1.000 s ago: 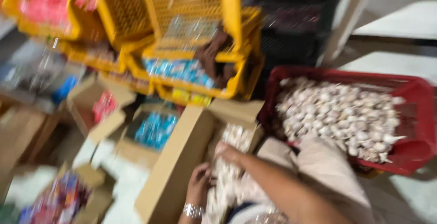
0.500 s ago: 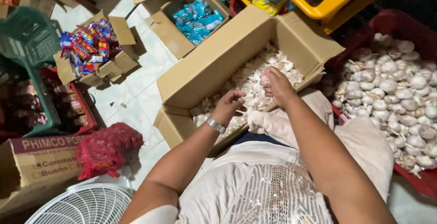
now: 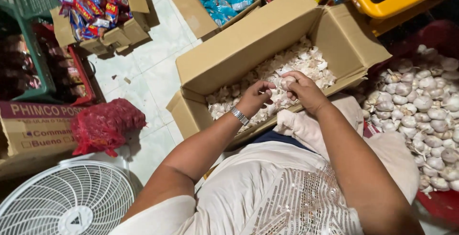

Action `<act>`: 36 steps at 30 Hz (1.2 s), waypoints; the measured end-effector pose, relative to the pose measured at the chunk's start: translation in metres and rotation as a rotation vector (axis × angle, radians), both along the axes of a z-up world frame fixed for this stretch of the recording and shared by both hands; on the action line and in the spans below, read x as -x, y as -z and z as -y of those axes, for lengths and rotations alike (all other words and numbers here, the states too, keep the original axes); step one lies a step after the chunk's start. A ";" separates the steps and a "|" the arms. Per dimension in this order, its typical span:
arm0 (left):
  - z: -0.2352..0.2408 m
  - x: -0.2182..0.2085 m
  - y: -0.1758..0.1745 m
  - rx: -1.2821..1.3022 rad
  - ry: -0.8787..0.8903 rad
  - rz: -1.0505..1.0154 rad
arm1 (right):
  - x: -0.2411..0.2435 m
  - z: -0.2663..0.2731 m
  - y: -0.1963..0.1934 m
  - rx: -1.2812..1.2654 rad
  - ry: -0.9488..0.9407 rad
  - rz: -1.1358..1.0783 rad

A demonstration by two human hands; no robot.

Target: Peeling garlic bulbs, separating cloves, and placing the skins into a cardboard box.

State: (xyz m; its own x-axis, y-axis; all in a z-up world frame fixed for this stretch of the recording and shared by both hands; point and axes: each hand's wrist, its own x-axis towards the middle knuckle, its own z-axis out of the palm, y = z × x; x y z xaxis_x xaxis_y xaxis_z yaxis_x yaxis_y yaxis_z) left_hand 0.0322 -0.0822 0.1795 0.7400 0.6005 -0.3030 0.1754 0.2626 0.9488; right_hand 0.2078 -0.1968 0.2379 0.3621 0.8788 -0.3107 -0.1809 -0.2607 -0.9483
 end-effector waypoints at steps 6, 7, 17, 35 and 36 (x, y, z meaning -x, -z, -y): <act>0.003 0.005 -0.049 -0.483 0.096 0.066 | 0.001 0.007 -0.009 0.058 -0.069 -0.090; 0.004 0.006 -0.053 -0.480 0.089 0.068 | -0.001 0.006 -0.004 0.061 -0.076 -0.087; -0.006 -0.001 -0.046 -0.586 0.241 0.241 | 0.011 0.005 -0.042 0.094 -0.248 -0.176; 0.007 -0.036 -0.011 -0.453 0.141 -0.044 | 0.015 0.013 0.016 0.033 -0.131 0.099; 0.007 -0.039 -0.008 -0.374 0.095 -0.063 | 0.014 0.009 0.015 0.010 -0.110 0.117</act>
State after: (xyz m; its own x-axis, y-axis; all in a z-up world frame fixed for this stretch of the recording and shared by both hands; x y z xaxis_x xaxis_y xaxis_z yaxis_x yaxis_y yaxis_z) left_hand 0.0714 -0.0889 0.1875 0.7848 0.6075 -0.1227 0.2433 -0.1199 0.9625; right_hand 0.1933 -0.2059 0.2227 0.2978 0.9124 -0.2809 -0.0388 -0.2824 -0.9585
